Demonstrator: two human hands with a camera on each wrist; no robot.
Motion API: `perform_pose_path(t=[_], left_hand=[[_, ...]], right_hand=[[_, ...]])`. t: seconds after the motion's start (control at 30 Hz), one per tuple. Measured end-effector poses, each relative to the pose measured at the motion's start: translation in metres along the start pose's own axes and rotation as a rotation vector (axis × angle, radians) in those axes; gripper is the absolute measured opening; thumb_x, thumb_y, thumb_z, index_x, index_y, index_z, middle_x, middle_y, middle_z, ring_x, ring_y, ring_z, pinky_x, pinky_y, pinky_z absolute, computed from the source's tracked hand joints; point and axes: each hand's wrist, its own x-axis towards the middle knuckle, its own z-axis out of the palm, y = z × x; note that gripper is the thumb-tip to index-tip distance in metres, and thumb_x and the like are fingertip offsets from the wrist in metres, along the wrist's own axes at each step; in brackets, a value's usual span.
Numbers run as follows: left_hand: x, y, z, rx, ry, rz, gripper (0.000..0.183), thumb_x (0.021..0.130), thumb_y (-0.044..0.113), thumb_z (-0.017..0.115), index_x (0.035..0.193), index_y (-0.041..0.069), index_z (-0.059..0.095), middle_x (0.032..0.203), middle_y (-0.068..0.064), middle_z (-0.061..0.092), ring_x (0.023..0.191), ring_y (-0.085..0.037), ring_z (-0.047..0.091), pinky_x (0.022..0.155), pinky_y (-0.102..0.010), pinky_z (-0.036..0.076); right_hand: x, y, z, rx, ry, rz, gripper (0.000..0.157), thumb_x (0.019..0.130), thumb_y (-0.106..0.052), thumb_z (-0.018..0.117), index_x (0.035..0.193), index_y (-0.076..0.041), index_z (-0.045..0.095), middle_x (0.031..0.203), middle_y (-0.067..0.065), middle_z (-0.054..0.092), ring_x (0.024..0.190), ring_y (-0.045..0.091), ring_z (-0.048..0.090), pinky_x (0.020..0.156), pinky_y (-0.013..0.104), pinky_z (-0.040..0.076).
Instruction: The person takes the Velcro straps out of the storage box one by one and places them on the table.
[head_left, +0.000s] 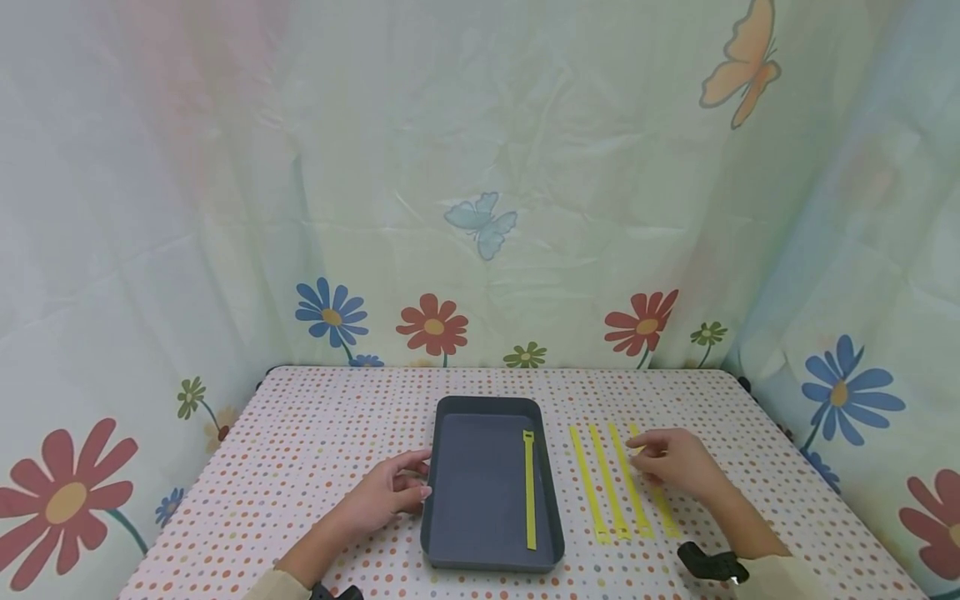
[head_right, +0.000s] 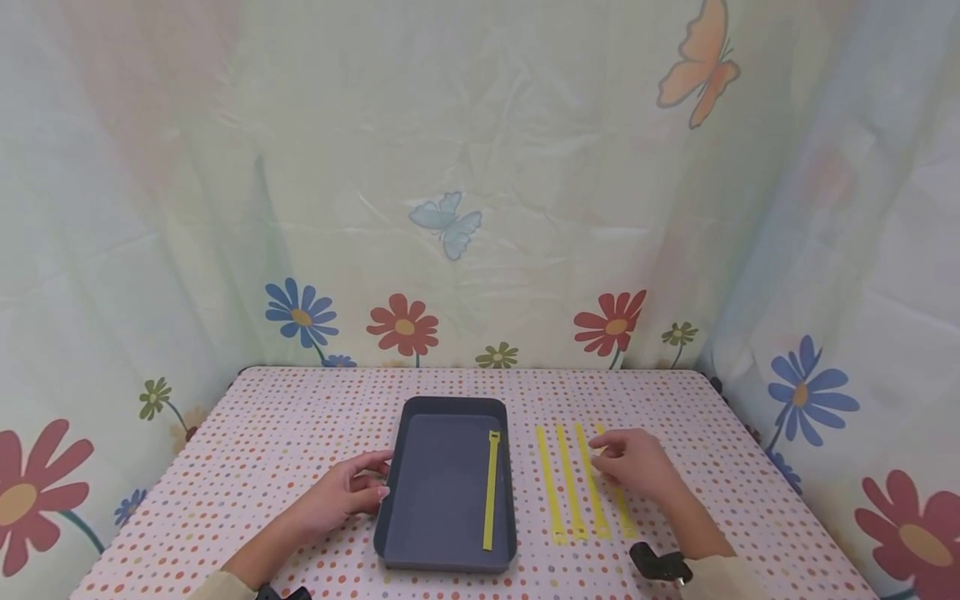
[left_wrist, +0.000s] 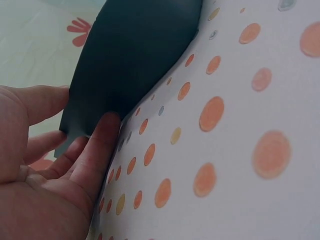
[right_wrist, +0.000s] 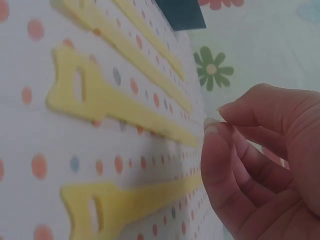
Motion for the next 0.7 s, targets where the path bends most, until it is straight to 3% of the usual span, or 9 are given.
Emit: perform_pose_path(t=[0.33,0.7], left_hand=[[0.0,0.001,0.001,-0.003,0.001,-0.004,0.067,0.1,0.016,0.067,0.157,0.0,0.036,0.139,-0.021,0.053,0.105,-0.019,0.069,0.086,-0.035,0.062],[-0.001,0.001,0.001,0.008,0.007,0.004,0.065,0.1,0.014,0.066,0.156,-0.002,0.036,0.137,-0.021,0.054,0.103,-0.018,0.069,0.086,-0.035,0.062]], right_hand=[[0.003,-0.023,0.012,0.082,-0.059,-0.051,0.028,0.09,-0.009,0.073,0.117,-0.001,0.073,0.075,0.005,0.067,0.062,0.019,0.06,0.055,0.03,0.051],[0.007,-0.045,0.026,0.207,-0.171,-0.185,0.03,0.09,-0.009,0.074,0.117,0.005,0.071,0.084,0.014,0.072,0.064,0.02,0.063,0.058,0.034,0.058]])
